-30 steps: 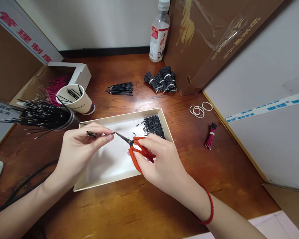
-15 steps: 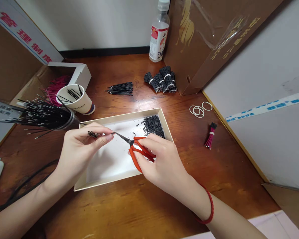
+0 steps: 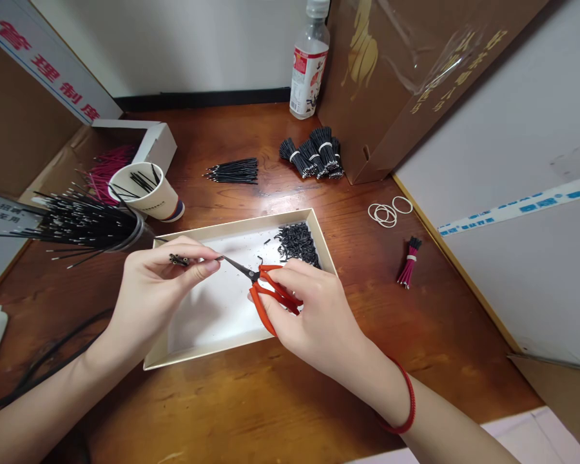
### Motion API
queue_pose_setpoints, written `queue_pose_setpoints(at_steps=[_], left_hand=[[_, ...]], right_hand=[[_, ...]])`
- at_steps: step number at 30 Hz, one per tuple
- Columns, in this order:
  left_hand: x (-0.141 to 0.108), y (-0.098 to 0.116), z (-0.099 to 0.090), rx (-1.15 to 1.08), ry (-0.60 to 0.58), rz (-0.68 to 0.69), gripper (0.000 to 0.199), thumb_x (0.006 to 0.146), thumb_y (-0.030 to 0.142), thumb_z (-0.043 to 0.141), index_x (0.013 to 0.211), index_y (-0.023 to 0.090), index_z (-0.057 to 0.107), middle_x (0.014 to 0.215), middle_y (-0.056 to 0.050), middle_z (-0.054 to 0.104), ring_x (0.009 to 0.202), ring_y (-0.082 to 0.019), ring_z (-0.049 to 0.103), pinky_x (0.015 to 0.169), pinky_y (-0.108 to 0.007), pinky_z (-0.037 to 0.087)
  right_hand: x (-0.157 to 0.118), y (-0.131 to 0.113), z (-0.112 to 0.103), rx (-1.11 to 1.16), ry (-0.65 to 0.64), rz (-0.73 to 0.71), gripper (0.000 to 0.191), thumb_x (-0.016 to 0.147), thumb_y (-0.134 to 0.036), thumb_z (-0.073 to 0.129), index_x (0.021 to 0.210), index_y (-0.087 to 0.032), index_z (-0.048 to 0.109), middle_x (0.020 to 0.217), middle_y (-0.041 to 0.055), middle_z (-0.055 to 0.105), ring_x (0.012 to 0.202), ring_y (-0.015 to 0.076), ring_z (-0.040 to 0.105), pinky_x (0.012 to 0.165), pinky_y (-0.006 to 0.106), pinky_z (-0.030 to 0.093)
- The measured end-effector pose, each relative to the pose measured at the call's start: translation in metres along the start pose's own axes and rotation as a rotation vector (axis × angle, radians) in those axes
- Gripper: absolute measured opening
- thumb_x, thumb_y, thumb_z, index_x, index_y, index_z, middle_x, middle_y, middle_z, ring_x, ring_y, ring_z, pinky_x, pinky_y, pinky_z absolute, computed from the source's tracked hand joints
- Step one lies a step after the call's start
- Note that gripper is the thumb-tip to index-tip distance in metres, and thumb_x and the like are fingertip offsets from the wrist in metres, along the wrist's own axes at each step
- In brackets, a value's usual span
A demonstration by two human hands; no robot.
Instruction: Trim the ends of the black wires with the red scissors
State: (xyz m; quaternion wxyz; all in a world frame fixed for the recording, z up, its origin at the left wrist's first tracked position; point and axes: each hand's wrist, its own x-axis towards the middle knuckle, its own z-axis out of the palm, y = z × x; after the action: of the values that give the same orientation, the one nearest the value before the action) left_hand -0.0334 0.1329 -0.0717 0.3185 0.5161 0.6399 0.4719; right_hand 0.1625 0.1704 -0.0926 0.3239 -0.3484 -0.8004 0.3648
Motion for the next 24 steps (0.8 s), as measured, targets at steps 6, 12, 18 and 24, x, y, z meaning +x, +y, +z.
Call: queue_pose_setpoints(at_steps=[6,12,18,24], left_hand=[[0.0004,0.0001,0.0005,-0.011,-0.005,0.007,0.014,0.072,0.009,0.074,0.074,0.022,0.076,0.073,0.003,0.071,0.069,-0.009,0.061,0.063,-0.018,0.047],[0.0001,0.0015,0.0009,0.001,-0.002,-0.008,0.01,0.072,0.012,0.073,0.073,0.021,0.076,0.073,0.001,0.071,0.069,-0.011,0.062,0.064,-0.021,0.048],[0.0001,0.0009,0.0009,-0.014,-0.005,-0.019,0.01,0.072,0.013,0.074,0.074,0.022,0.077,0.073,0.001,0.071,0.069,-0.012,0.061,0.064,-0.022,0.048],[0.0007,0.0003,0.0013,-0.029,-0.005,-0.01,0.012,0.071,0.011,0.074,0.073,0.022,0.077,0.073,0.001,0.071,0.069,-0.011,0.062,0.064,-0.021,0.048]], right_hand=[[-0.0004,0.0008,-0.0007,0.0,-0.008,-0.015,0.013,0.081,-0.006,0.062,0.07,-0.013,0.061,0.06,-0.0036,0.04,0.053,0.0066,0.034,0.049,0.021,0.03],[-0.0003,0.0025,0.0007,-0.005,-0.002,-0.009,0.015,0.081,-0.005,0.062,0.068,-0.013,0.06,0.061,-0.0034,0.04,0.054,0.0062,0.034,0.049,0.021,0.03],[0.0003,0.0013,0.002,-0.011,0.014,0.003,0.014,0.081,-0.01,0.065,0.069,-0.013,0.059,0.06,-0.0031,0.042,0.054,0.0067,0.035,0.049,0.021,0.031],[0.0002,0.0014,0.0015,0.013,0.0,0.005,0.015,0.081,-0.008,0.064,0.069,-0.014,0.058,0.06,-0.0031,0.042,0.054,0.0073,0.035,0.049,0.022,0.031]])
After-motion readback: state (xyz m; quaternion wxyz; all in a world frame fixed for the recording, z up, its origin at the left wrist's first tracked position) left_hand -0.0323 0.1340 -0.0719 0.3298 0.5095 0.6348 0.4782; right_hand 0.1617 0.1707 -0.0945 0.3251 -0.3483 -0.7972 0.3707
